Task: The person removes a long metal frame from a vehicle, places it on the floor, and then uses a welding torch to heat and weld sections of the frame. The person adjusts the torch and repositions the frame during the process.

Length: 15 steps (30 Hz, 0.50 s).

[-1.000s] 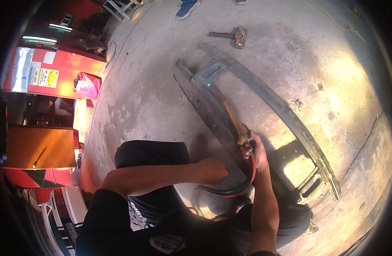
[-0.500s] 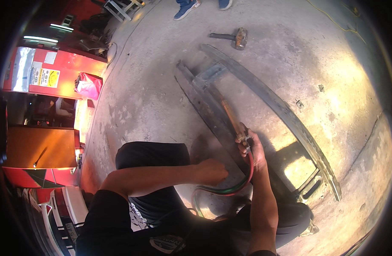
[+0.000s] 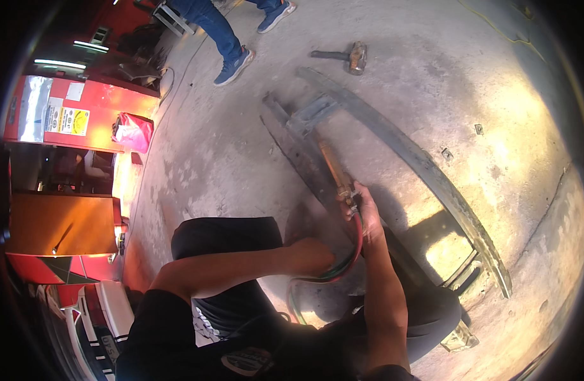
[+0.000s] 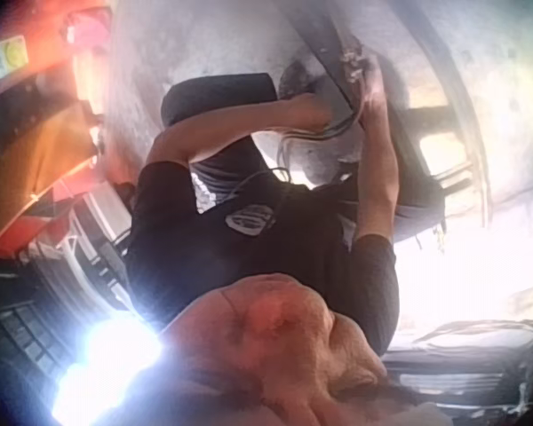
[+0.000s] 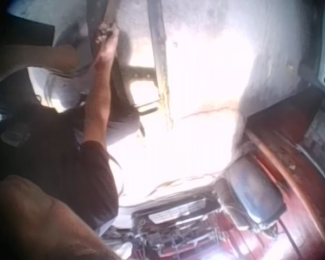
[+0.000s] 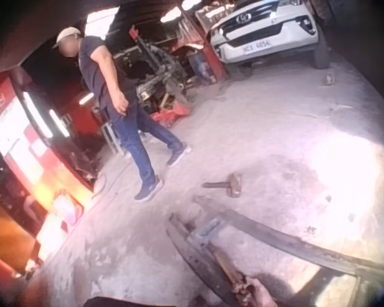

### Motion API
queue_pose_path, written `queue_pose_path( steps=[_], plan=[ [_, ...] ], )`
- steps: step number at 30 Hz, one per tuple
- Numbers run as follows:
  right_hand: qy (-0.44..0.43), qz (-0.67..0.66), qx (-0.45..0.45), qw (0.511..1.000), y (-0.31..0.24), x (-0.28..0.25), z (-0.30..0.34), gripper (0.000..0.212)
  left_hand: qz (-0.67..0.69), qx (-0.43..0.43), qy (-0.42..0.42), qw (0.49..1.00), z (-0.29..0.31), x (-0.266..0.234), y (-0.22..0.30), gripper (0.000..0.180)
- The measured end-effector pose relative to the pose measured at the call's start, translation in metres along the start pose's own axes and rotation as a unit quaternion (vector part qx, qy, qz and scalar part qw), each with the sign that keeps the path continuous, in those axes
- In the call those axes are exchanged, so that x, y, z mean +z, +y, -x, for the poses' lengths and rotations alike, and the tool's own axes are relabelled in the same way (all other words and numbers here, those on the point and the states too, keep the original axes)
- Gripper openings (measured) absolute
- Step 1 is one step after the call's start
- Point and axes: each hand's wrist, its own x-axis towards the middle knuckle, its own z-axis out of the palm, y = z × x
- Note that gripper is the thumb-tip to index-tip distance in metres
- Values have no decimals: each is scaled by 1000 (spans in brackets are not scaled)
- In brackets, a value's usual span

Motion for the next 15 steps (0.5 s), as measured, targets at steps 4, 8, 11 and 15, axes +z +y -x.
queue_pose_path(
  steps=[4, 8, 11, 15],
  plan=[
    [-12, 15, -20, 1000, -1, 6, 8, 41, 3, -1, 15, 1000, 1, -4, 3, 19],
    [-7, 21, -9, 1000, -8, 1, 26, 44, 13, -3, 20, 1000, 0, -4, 3, 15],
    [1, 14, 0, 1000, -12, -6, 39, 48, 18, 26, 37, 999, -1, -2, 3, 18],
    [-3, 21, -11, 1000, -14, -10, 50, 51, 14, 45, 50, 998, -4, 2, 3, 19]
  ],
)
